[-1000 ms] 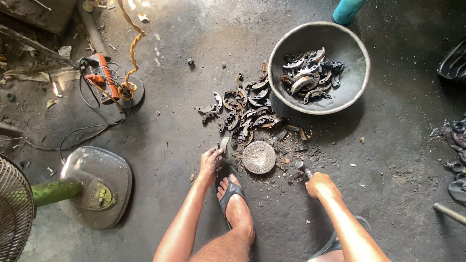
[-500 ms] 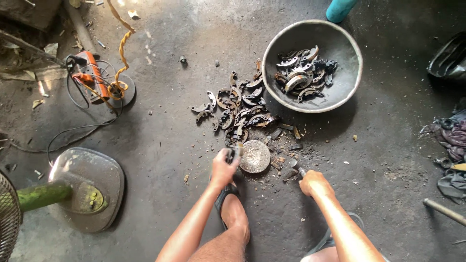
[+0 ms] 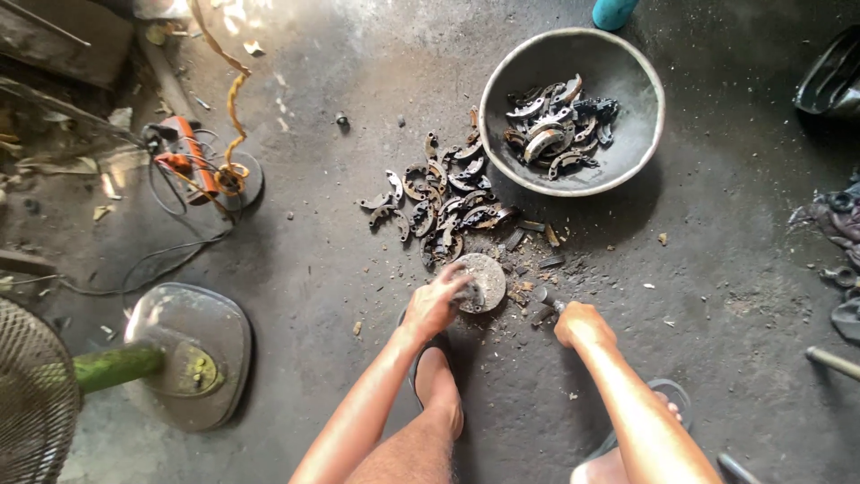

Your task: Removing old brake linings from motorcycle brake shoes using a hammer and a small metal anvil on the floor.

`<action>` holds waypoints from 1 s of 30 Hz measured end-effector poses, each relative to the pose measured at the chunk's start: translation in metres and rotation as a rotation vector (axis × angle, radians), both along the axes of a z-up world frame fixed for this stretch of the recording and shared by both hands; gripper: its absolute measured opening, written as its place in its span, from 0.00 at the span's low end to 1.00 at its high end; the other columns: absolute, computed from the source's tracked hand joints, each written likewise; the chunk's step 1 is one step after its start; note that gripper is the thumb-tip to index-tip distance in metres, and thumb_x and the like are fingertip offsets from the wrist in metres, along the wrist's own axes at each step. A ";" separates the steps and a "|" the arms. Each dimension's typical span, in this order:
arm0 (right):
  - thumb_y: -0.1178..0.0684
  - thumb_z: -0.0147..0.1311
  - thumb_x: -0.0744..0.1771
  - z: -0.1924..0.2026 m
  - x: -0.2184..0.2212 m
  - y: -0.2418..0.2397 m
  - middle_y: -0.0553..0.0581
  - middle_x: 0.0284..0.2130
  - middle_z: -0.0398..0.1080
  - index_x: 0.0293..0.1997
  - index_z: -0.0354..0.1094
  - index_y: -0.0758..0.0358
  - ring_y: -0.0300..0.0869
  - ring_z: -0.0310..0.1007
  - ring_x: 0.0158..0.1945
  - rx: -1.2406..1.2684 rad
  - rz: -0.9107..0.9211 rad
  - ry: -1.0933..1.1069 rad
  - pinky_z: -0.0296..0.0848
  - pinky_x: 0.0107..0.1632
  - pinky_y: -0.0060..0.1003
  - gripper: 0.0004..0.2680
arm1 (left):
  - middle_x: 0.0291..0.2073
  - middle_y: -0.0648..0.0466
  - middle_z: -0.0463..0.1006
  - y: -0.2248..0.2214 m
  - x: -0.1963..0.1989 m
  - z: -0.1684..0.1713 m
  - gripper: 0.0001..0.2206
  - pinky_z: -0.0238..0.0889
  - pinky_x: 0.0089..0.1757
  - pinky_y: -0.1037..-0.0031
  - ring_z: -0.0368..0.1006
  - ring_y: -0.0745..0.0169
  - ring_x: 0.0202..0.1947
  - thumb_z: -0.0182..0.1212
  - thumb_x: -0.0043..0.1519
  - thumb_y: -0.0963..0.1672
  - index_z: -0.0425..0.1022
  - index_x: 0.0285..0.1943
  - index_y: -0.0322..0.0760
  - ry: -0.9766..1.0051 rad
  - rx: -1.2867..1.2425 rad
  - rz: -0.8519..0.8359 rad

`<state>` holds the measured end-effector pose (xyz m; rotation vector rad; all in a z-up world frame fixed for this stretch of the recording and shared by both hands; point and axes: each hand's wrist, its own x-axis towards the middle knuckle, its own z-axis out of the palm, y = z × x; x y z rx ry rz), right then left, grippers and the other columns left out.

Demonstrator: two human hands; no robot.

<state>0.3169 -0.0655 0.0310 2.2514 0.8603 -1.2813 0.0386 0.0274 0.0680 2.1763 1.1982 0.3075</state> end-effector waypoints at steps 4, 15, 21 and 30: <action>0.58 0.56 0.65 0.010 -0.010 0.003 0.61 0.61 0.72 0.61 0.72 0.59 0.53 0.72 0.64 0.015 -0.032 -0.031 0.73 0.62 0.47 0.16 | 0.66 0.50 0.69 0.004 0.001 -0.021 0.30 0.74 0.38 0.59 0.80 0.43 0.42 0.62 0.49 0.35 0.74 0.63 0.50 0.143 0.056 -0.239; 0.58 0.56 0.65 -0.004 -0.010 0.005 0.63 0.60 0.72 0.59 0.73 0.61 0.54 0.72 0.65 -0.013 0.036 -0.007 0.71 0.63 0.45 0.15 | 0.38 0.47 0.78 -0.029 0.000 -0.045 0.16 0.71 0.42 0.58 0.78 0.44 0.41 0.73 0.54 0.45 0.74 0.46 0.35 -0.099 -0.021 0.339; 0.57 0.53 0.65 -0.014 -0.006 0.007 0.67 0.60 0.71 0.59 0.73 0.64 0.56 0.71 0.64 -0.027 0.021 -0.021 0.71 0.62 0.46 0.15 | 0.45 0.46 0.76 -0.005 -0.021 -0.061 0.13 0.71 0.43 0.58 0.78 0.43 0.43 0.67 0.55 0.40 0.74 0.47 0.35 -0.072 0.129 0.557; 0.53 0.57 0.65 -0.039 0.007 0.001 0.69 0.55 0.75 0.57 0.74 0.65 0.56 0.76 0.59 -0.029 0.103 0.008 0.74 0.61 0.44 0.15 | 0.48 0.45 0.78 0.057 -0.064 -0.070 0.15 0.71 0.46 0.56 0.77 0.41 0.47 0.68 0.56 0.43 0.77 0.52 0.35 0.042 0.206 0.713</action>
